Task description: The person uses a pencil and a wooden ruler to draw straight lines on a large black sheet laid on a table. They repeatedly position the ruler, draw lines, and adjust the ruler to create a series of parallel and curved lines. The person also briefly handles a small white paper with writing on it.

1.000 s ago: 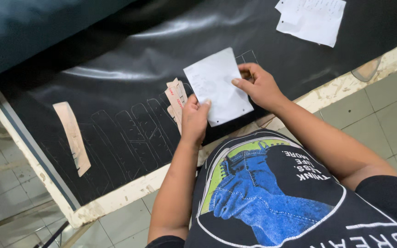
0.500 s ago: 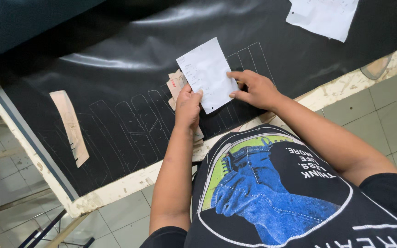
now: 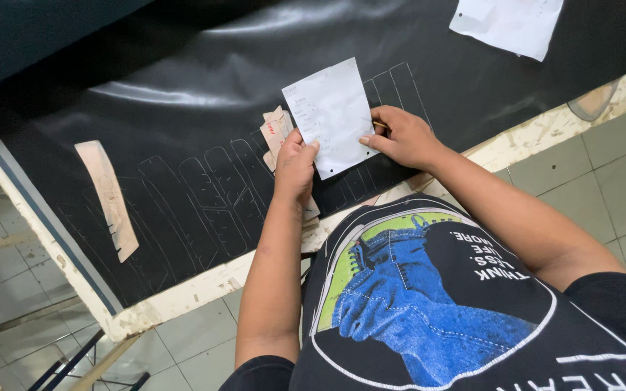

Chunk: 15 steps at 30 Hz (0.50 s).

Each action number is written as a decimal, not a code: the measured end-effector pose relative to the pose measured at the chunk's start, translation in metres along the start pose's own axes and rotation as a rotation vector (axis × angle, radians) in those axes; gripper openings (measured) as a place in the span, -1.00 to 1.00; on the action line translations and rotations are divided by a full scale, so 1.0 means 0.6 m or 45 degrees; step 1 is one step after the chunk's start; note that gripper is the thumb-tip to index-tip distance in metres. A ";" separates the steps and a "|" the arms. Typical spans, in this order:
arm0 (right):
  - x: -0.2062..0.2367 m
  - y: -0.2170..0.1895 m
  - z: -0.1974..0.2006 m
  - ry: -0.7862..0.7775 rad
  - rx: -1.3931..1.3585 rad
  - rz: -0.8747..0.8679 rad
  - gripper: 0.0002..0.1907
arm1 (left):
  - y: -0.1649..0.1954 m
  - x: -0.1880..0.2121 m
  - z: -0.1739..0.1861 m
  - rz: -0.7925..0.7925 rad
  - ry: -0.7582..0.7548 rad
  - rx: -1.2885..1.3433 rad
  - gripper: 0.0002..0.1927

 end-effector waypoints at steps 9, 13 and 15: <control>-0.005 0.016 0.000 -0.001 -0.022 -0.118 -0.60 | 0.000 0.002 -0.001 0.008 -0.001 -0.020 -0.54; -0.009 0.016 0.002 0.041 0.004 -0.046 -0.61 | 0.000 0.002 -0.001 0.006 0.000 -0.029 -0.54; -0.009 0.022 -0.001 0.027 0.002 -0.089 -0.61 | 0.000 0.002 -0.001 0.011 0.010 -0.031 -0.54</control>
Point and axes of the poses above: each hand's wrist, its own x-axis away from the middle knuckle, its own z-axis out of the back of the hand, y = z × x, the point moved 7 cm from there along -x, towards the middle knuckle, and after that the axes turned 2 degrees about x, right-handed, at the moved point
